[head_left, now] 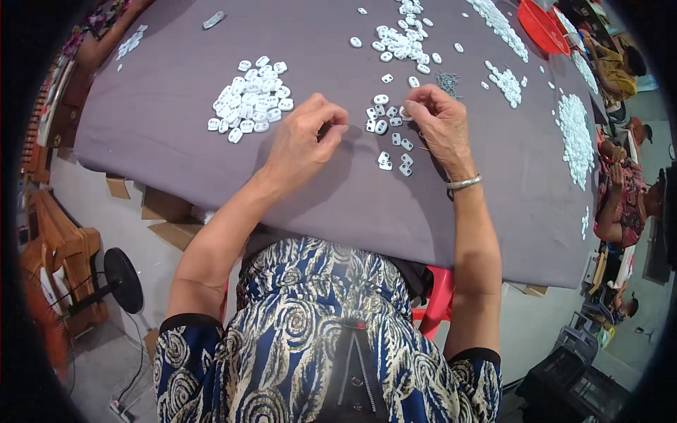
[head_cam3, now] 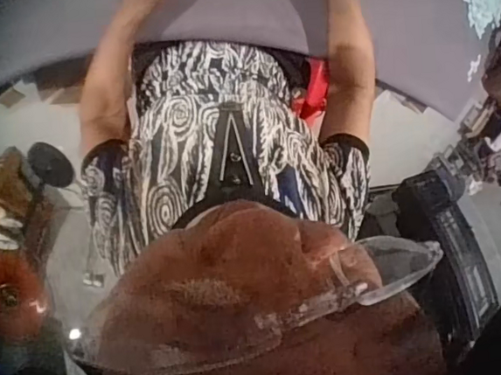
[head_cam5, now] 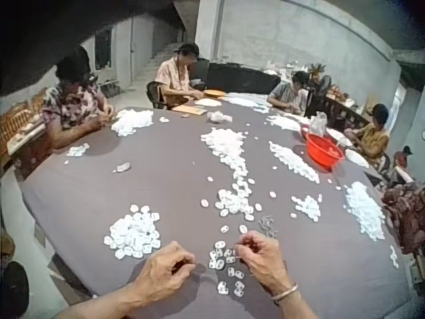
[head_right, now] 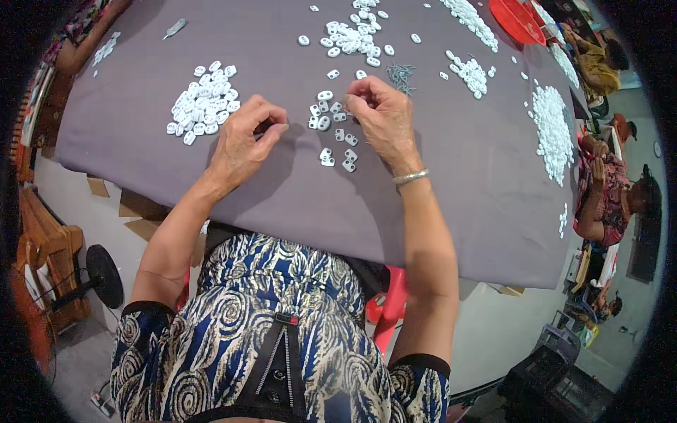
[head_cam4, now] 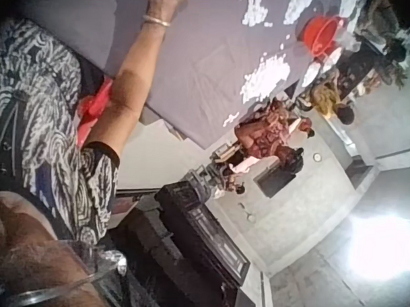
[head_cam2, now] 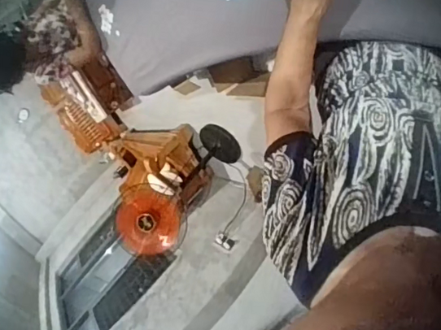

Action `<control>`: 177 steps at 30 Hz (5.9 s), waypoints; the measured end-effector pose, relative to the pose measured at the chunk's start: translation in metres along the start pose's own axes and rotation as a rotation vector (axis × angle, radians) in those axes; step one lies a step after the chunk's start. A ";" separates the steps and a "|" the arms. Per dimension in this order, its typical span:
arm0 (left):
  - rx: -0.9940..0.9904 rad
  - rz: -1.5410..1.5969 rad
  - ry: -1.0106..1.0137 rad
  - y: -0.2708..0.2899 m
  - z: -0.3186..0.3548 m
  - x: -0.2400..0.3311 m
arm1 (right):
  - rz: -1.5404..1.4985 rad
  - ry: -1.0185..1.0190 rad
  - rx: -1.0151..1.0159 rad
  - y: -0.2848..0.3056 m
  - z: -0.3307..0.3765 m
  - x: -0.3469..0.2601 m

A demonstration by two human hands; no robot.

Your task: Sorting and inspecting small white plastic clips or buckles on a table.

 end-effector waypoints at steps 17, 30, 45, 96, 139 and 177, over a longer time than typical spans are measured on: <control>0.013 -0.003 -0.024 0.000 -0.001 0.001 | 0.413 0.165 -0.126 0.013 -0.001 -0.003; -0.012 -0.027 -0.050 0.000 -0.001 0.002 | 0.425 0.146 -0.154 0.010 0.001 -0.005; 0.011 -0.021 -0.065 0.000 -0.001 0.001 | 0.442 0.318 -0.168 0.005 0.004 -0.016; -0.307 1.108 0.432 -0.018 0.004 0.015 | -0.225 -0.004 -0.370 -0.032 0.024 -0.036; -0.073 0.736 0.261 -0.007 0.003 0.002 | -0.081 0.091 -0.120 -0.002 0.011 -0.024; -0.121 0.562 0.293 -0.024 0.009 -0.002 | -0.047 -0.004 -0.303 -0.023 0.018 -0.014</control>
Point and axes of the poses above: each hand's wrist, its own z-axis away from the middle knuckle, its own y-axis out of the back of the hand, x = y × z, the point moved 4 cm from there along -z, towards the middle knuckle, and after that the axes turned 2 degrees about y, right-handed, at the moved point
